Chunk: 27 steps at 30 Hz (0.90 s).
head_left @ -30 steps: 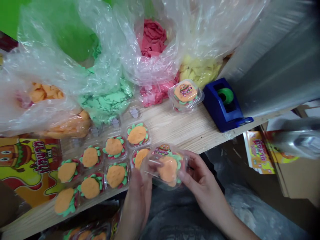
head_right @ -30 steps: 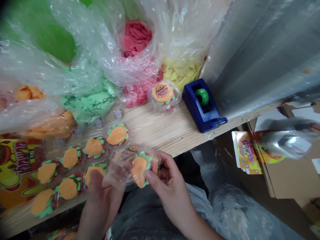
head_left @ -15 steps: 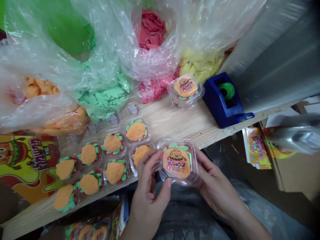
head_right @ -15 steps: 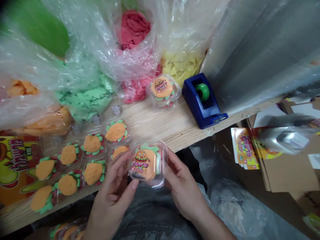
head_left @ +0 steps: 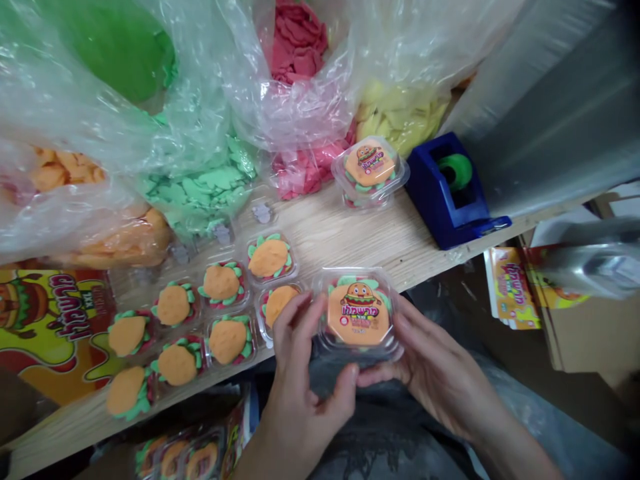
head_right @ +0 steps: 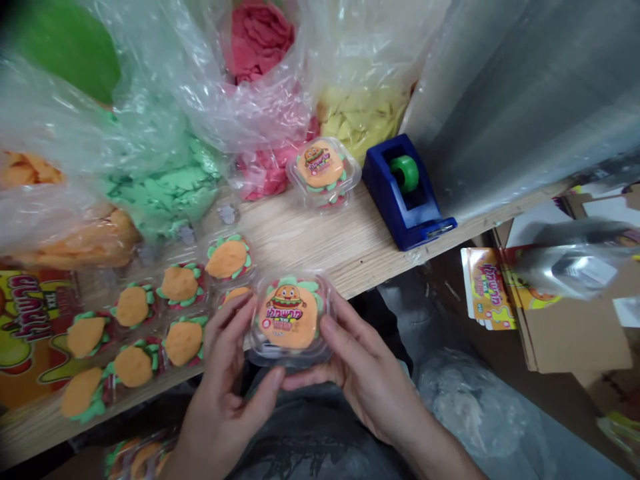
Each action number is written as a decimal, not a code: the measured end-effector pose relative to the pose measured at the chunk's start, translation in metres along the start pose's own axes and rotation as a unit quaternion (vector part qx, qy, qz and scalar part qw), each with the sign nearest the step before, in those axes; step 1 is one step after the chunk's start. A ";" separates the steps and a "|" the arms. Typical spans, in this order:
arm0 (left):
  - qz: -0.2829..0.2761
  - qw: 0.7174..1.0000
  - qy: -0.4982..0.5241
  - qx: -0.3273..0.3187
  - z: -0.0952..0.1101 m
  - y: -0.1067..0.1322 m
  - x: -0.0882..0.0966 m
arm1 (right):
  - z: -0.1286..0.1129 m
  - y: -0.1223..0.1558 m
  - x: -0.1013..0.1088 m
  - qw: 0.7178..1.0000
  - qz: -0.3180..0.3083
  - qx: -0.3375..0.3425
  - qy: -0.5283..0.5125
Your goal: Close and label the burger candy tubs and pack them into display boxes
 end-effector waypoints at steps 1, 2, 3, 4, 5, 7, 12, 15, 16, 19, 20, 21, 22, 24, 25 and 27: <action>-0.004 1.000 -0.016 -0.013 0.004 -0.001 0.000 | 0.001 0.001 0.000 1.000 0.004 -0.003 0.007; -0.004 0.999 -0.030 -0.021 0.006 -0.002 0.000 | 0.001 0.002 0.000 1.000 0.008 -0.004 0.011; 0.002 0.999 -0.039 -0.025 0.008 -0.003 0.001 | 0.002 0.004 0.000 1.000 0.012 -0.003 0.015; 0.012 0.999 -0.043 -0.024 0.008 -0.003 0.002 | 0.002 0.004 0.000 1.000 0.015 0.000 0.022; 0.026 0.999 -0.041 -0.022 0.008 -0.004 0.004 | 0.001 0.005 0.000 0.999 0.018 0.004 0.031; 0.058 0.998 -0.027 -0.016 0.007 -0.005 0.007 | 0.000 0.005 0.000 0.998 0.028 0.014 0.048; 0.104 0.994 -0.012 -0.018 0.008 -0.003 0.010 | -0.009 0.006 0.002 0.991 0.066 0.046 0.110; 0.130 0.991 -0.009 -0.010 0.008 0.001 0.013 | -0.016 0.009 -0.001 0.983 0.069 0.082 0.148; 0.141 0.990 -0.013 -0.014 0.011 0.002 0.015 | -0.016 0.009 -0.002 0.981 0.071 0.090 0.156; 0.184 0.981 -0.026 -0.049 0.023 0.003 0.023 | -0.015 0.012 -0.003 0.976 0.077 0.096 0.178; 0.197 0.978 -0.026 -0.060 0.026 0.003 0.025 | -0.014 0.013 -0.004 0.975 0.080 0.097 0.184; 0.206 0.976 -0.023 -0.067 0.028 0.002 0.028 | -0.013 0.013 -0.005 0.974 0.082 0.097 0.187; 0.213 0.974 -0.020 -0.069 0.030 0.002 0.029 | -0.013 0.014 -0.006 0.974 0.084 0.095 0.190; 0.219 0.973 -0.020 -0.068 0.030 0.001 0.032 | -0.012 0.014 -0.008 0.974 0.083 0.092 0.190; 0.218 0.973 -0.023 -0.070 0.031 0.001 0.032 | -0.012 0.013 -0.010 0.974 0.079 0.093 0.189; 0.207 0.976 -0.020 -0.065 0.031 0.002 0.033 | -0.015 0.013 -0.013 0.976 0.073 0.103 0.177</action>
Point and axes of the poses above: each hand's wrist, its own y-axis away from the middle knuckle, its own x-axis out of the back of the hand, z = x × y, the point moved 10 cm from there along -y, towards the middle knuckle, and after that the axes turned 3 degrees about -x, right-handed, at the moved point
